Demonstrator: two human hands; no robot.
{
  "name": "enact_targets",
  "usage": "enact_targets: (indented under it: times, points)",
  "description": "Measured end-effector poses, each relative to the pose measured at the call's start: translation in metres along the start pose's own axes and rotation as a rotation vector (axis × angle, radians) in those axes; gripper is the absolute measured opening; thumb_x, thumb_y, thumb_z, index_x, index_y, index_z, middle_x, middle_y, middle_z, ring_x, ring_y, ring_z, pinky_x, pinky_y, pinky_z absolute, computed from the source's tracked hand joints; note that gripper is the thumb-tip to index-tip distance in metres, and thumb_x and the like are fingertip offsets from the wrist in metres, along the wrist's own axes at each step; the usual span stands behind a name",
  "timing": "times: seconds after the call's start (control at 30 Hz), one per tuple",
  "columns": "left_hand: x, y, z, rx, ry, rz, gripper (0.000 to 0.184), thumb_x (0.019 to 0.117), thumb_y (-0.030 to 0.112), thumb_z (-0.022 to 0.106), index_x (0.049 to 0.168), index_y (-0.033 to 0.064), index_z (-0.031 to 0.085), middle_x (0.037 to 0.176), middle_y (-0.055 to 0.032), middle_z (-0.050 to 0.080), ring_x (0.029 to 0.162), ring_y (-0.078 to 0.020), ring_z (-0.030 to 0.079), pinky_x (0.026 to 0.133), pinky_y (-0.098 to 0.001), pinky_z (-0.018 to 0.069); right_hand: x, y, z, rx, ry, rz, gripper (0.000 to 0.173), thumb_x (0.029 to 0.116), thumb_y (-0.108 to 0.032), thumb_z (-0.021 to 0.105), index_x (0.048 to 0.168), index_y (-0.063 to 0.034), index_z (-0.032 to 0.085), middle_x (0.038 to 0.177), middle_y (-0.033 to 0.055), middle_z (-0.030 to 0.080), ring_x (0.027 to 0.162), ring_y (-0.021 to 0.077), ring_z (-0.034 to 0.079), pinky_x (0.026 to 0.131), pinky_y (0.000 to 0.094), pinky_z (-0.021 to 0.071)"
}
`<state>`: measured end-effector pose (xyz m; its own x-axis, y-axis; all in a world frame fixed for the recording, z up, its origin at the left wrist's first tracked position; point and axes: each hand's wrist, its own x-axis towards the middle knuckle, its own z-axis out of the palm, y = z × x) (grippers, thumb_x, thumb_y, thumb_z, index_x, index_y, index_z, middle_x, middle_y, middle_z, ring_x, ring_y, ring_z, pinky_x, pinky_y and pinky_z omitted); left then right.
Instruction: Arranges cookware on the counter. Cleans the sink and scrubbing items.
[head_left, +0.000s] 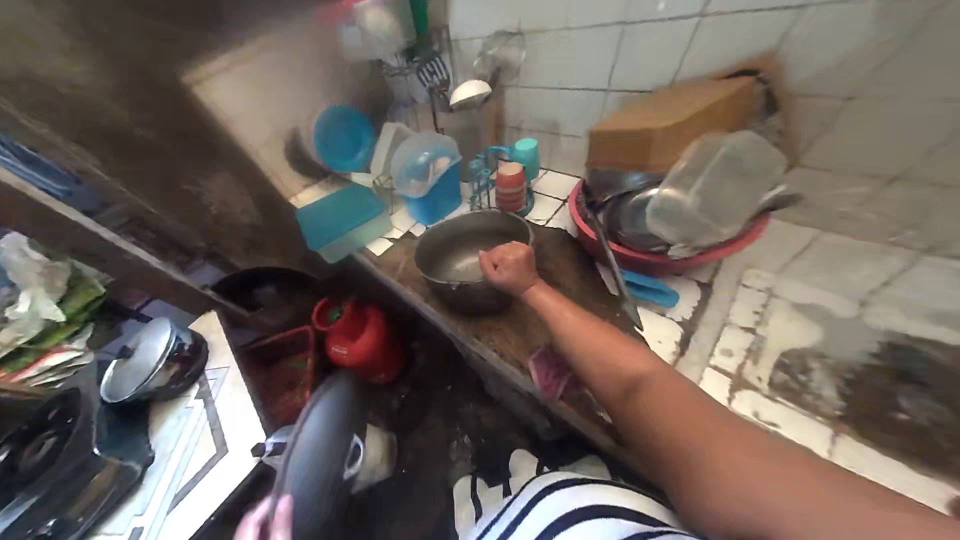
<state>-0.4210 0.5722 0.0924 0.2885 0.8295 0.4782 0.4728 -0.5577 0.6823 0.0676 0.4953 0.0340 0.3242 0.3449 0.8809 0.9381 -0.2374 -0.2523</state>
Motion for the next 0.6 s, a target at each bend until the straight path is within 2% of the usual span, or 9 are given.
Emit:
enact_targets:
  times: [0.07,0.13,0.2,0.23,0.3,0.33,0.4,0.5,0.6]
  points:
    - [0.043,0.027,0.016,-0.210,0.062,0.045,0.012,0.0971,0.004,0.060,0.098,-0.0076,0.064,0.086,0.0063,0.064,0.082,0.0091,0.060,0.080,-0.0142,0.0524,-0.016,-0.007,-0.017,0.051,-0.161,0.019,0.047,0.0966,-0.022,0.052,0.055,-0.0013,0.056,0.058,0.0157,0.063,0.059,0.0336,0.068,0.056,0.0514,0.0525]
    - [0.082,0.062,0.034,-0.483,0.106,0.015,0.006,0.0993,0.002,0.056,0.100,0.0039,0.062,0.085,0.0146,0.065,0.081,0.0066,0.065,0.079,-0.0173,0.0576,-0.026,-0.014,-0.036,0.094,-0.348,0.075,0.046,0.0999,-0.024,0.052,0.063,0.0015,0.064,0.068,0.0178,0.068,0.073,0.0365,0.072,0.071,0.0554,0.0557]
    - [0.113,0.100,0.055,-0.721,0.109,-0.041,0.009,0.1028,0.002,0.051,0.106,0.0043,0.059,0.087,0.0115,0.068,0.082,0.0009,0.069,0.080,-0.0219,0.0606,-0.033,-0.019,-0.050,0.115,-0.447,0.141,0.043,0.1035,-0.031,0.053,0.083,0.0017,0.072,0.088,0.0199,0.073,0.094,0.0385,0.071,0.093,0.0566,0.0512]
    - [0.125,0.118,0.066,-0.814,0.088,-0.077,0.011,0.1050,0.004,0.048,0.111,0.0024,0.057,0.091,0.0083,0.068,0.084,-0.0015,0.070,0.082,-0.0239,0.0610,-0.037,-0.023,-0.058,0.116,-0.451,0.170,0.042,0.1036,-0.035,0.054,0.096,0.0004,0.075,0.104,0.0210,0.073,0.107,0.0401,0.068,0.102,0.0573,0.0478]
    - [0.144,0.147,0.095,-0.978,0.016,-0.175,0.017,0.1082,0.008,0.043,0.118,0.0008,0.054,0.096,0.0024,0.068,0.088,-0.0053,0.070,0.085,-0.0269,0.0602,-0.044,-0.031,-0.076,0.131,-0.413,0.246,0.044,0.1032,-0.040,0.055,0.116,-0.0021,0.073,0.128,0.0221,0.067,0.123,0.0423,0.060,0.109,0.0578,0.0440]
    - [0.151,0.157,0.113,-1.054,-0.034,-0.233,0.019,0.1094,0.010,0.041,0.120,0.0020,0.054,0.097,0.0005,0.067,0.089,-0.0070,0.069,0.085,-0.0284,0.0600,-0.047,-0.035,-0.085,0.154,-0.391,0.298,0.045,0.1031,-0.040,0.055,0.121,-0.0019,0.072,0.132,0.0229,0.065,0.125,0.0427,0.059,0.109,0.0569,0.0441]
    - [0.160,0.173,0.151,-1.201,-0.123,-0.397,0.020,0.1106,0.015,0.037,0.120,0.0048,0.053,0.100,-0.0036,0.066,0.092,-0.0119,0.068,0.083,-0.0330,0.0592,-0.052,-0.040,-0.104,0.222,-0.361,0.418,0.045,0.1035,-0.036,0.055,0.123,0.0005,0.070,0.134,0.0240,0.063,0.127,0.0416,0.057,0.109,0.0526,0.0448]
    - [0.161,0.193,0.199,-1.326,-0.193,-0.691,0.028,0.1106,0.019,0.037,0.132,0.0055,0.048,0.116,-0.0116,0.061,0.105,-0.0213,0.064,0.089,-0.0422,0.0559,-0.055,-0.037,-0.127,0.292,-0.364,0.558,0.041,0.1049,-0.031,0.054,0.121,0.0039,0.069,0.134,0.0252,0.062,0.128,0.0373,0.058,0.109,0.0455,0.0462]
    - [0.161,0.205,0.230,-1.250,-0.127,-0.752,0.030,0.1091,0.017,0.042,0.135,0.0021,0.046,0.123,-0.0155,0.057,0.109,-0.0238,0.060,0.091,-0.0436,0.0538,-0.052,-0.025,-0.135,0.239,-0.387,0.496,0.036,0.1018,-0.024,0.058,0.119,0.0049,0.071,0.133,0.0250,0.064,0.127,0.0390,0.059,0.110,0.0462,0.0461]
